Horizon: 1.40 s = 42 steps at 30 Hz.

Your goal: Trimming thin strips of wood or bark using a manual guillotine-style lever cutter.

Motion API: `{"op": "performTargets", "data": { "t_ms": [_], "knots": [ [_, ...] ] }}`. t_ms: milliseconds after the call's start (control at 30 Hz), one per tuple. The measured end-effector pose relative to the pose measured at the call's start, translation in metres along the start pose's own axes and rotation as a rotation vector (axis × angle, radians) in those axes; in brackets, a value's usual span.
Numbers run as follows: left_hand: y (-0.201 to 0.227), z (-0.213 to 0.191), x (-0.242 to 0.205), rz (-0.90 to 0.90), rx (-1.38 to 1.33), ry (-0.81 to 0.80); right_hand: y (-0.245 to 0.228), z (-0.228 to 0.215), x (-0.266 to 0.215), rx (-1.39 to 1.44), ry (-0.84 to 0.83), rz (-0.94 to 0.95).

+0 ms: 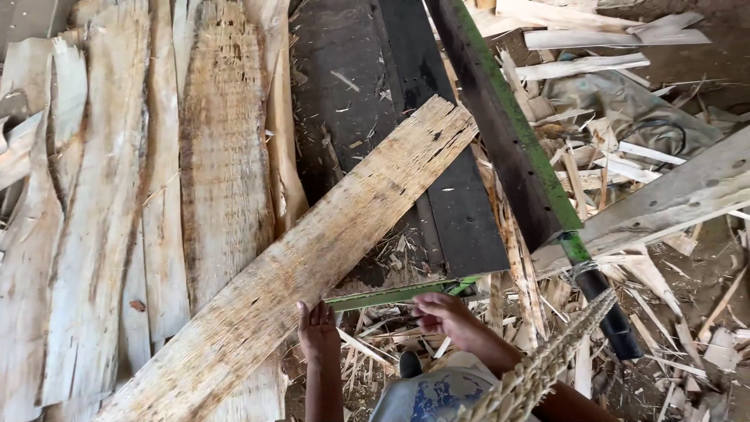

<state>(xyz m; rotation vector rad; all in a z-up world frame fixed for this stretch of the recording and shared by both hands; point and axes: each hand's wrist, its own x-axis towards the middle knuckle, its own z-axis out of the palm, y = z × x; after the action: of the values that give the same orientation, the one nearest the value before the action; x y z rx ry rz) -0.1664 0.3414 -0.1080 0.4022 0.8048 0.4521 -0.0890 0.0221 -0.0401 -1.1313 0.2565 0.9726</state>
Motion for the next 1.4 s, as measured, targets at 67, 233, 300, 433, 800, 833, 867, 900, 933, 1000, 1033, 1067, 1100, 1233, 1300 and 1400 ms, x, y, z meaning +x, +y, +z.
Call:
{"op": "performTargets", "data": {
  "t_ms": [67,233,300,433,800,833,867,900,933,1000,1033,1067,1100,1233,1300,1400],
  "knots": [
    [0.0,0.01,0.003,0.038,-0.001,0.015,-0.006,-0.023,-0.018,0.04,0.006,-0.033],
    [0.011,0.071,-0.02,0.161,-0.057,0.032,-0.048,-0.045,-0.086,0.254,0.257,-0.092],
    [0.014,0.076,-0.017,0.239,0.039,0.05,-0.051,-0.08,-0.094,0.278,0.241,-0.155],
    [0.038,0.123,-0.058,0.354,0.115,0.13,-0.043,-0.158,-0.104,0.344,0.348,-0.303],
    [0.065,0.167,-0.038,0.516,0.593,0.041,-0.149,-0.127,-0.242,-0.067,0.053,-0.414],
    [0.064,0.188,-0.042,0.388,0.337,0.066,-0.16,-0.111,-0.251,-0.256,0.033,-0.474],
    [0.061,0.181,-0.018,0.381,0.342,0.067,-0.155,-0.109,-0.243,-0.254,0.04,-0.47],
    [0.058,0.174,0.006,0.37,0.318,0.041,-0.149,-0.108,-0.235,-0.436,0.281,-0.284],
    [0.052,0.165,0.03,0.357,0.295,0.017,-0.142,-0.107,-0.228,-0.61,0.521,-0.084],
    [0.052,0.166,0.058,0.291,0.289,0.031,-0.154,-0.088,-0.233,-0.654,0.562,-0.034],
    [0.053,0.166,0.073,0.235,0.278,0.042,-0.16,-0.078,-0.234,-0.699,0.596,0.007],
    [0.049,0.152,0.102,0.227,0.274,0.049,-0.148,-0.088,-0.227,-0.706,0.599,0.015],
    [0.046,0.137,0.131,0.23,0.293,-0.048,-0.135,-0.097,-0.221,-0.771,0.614,-0.002],
    [0.04,0.14,0.172,0.126,0.306,0.031,-0.115,-0.108,-0.197,-0.788,0.645,0.095],
    [0.032,0.125,0.193,0.084,0.329,0.05,-0.095,-0.122,-0.188,-0.802,0.667,0.08],
    [0.024,0.114,0.209,0.033,0.304,0.024,-0.095,-0.126,-0.186,-0.83,0.668,0.097]
  ]
}}
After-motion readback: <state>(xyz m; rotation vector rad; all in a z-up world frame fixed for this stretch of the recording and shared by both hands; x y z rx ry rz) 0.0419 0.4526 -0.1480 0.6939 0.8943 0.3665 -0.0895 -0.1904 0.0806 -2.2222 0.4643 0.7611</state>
